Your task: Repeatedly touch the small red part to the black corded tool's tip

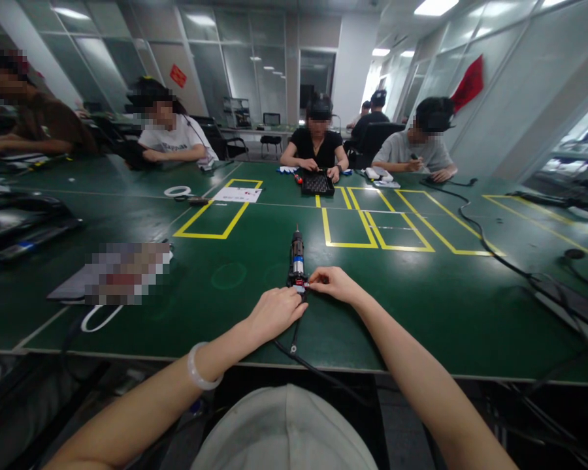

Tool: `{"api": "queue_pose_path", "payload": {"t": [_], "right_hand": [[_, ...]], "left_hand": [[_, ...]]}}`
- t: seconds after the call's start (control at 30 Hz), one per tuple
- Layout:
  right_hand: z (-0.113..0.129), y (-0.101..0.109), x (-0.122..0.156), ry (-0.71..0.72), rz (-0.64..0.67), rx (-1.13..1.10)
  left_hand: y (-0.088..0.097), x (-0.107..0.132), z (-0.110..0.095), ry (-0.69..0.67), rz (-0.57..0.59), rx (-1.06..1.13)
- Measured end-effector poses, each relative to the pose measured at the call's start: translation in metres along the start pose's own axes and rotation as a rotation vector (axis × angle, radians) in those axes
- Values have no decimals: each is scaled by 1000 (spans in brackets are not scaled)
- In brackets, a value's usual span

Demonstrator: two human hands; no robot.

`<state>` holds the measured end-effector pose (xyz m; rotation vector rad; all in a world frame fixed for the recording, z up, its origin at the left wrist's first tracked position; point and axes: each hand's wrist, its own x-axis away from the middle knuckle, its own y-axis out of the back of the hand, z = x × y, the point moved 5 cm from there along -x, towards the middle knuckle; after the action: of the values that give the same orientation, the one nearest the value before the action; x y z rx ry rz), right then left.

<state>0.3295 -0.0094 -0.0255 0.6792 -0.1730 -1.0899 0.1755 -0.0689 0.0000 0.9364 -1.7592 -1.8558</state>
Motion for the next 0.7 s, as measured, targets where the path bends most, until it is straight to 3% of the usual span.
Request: {"api": "queue_pose_path", "payload": {"t": [0.3,0.53,0.7], "right_hand": [[-9,-5,-1,-60,-34,-169],[-4,-3,-1,-42,-65,-72],[2,-6,-2,-42,-80,-93]], "left_hand": [[4,1,-1,0,-11,35],[15,1,15,272,-128,212],[21,-12,21,154,-254,258]]}}
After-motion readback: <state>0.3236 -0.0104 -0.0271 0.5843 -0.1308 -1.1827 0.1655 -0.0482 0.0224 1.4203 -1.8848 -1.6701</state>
